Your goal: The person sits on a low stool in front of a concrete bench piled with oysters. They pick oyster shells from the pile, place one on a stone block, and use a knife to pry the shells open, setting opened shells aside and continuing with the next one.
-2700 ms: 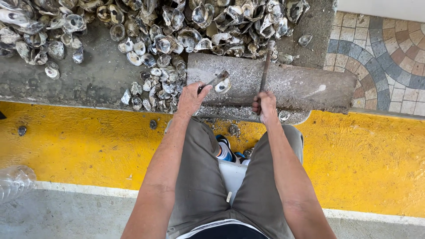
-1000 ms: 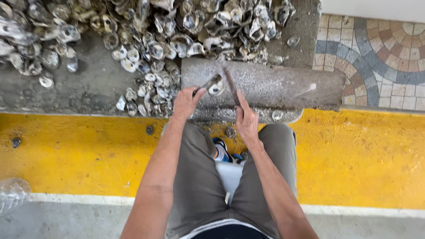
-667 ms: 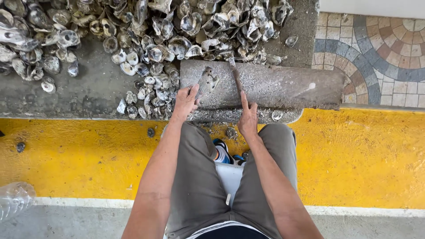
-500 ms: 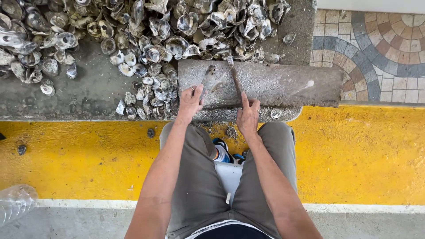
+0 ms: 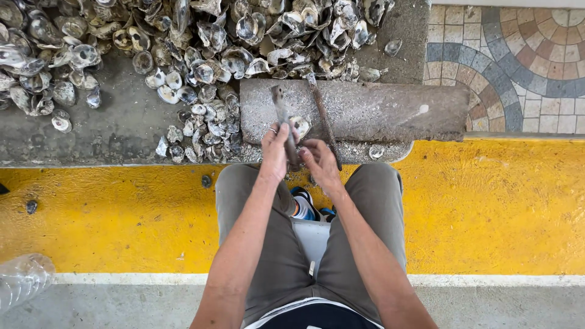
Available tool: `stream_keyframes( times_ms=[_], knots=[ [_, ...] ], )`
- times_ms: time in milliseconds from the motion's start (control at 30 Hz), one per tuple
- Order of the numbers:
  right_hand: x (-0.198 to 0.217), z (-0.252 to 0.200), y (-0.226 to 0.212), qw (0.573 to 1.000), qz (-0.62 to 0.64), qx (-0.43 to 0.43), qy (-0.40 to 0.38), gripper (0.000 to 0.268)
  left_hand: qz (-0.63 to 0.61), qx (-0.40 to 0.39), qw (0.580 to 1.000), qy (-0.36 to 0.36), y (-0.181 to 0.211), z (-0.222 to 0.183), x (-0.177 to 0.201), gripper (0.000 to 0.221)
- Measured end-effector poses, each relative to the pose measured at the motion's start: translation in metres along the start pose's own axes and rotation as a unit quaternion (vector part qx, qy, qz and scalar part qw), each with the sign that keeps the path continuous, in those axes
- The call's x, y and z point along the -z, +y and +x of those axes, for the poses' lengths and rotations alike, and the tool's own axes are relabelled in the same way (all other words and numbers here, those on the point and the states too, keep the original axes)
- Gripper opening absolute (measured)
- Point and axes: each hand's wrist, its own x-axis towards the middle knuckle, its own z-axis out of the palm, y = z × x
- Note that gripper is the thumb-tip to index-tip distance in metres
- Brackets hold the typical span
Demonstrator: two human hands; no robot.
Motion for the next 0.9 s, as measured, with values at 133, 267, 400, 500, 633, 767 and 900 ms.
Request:
stream_keyframes(
  times_ms=[133,267,400,500,633,767,900],
  knots=[
    [-0.003,-0.01,0.013,0.998,0.06,-0.007,-0.036,0.031,0.041,-0.01,0.999,-0.017,-0.011,-0.006,-0.008,0.016],
    [0.02,-0.023,-0.01,0.997,0.064,-0.048,0.018,0.028,0.342,-0.147,0.928,0.018,-0.015,0.02,0.005,0.023],
    [0.045,-0.034,-0.016,0.986,0.156,-0.039,0.037,0.026,0.574,-0.217,0.787,0.068,-0.022,0.051,0.009,0.048],
    [0.05,-0.031,0.006,0.986,0.158,-0.043,0.044,0.023,0.627,-0.163,0.761,0.036,-0.006,0.046,-0.005,0.044],
    [0.046,-0.028,0.008,0.99,0.125,-0.053,0.043,0.021,0.603,-0.119,0.789,0.026,0.006,0.04,-0.008,0.032],
    [0.043,-0.023,0.012,0.993,0.101,-0.056,0.033,0.019,0.374,-0.028,0.927,0.026,0.014,0.044,0.004,0.024],
    [0.042,-0.023,0.008,0.991,0.109,-0.065,0.033,0.022,0.266,-0.026,0.962,0.047,0.024,0.043,0.02,0.028]
  ],
)
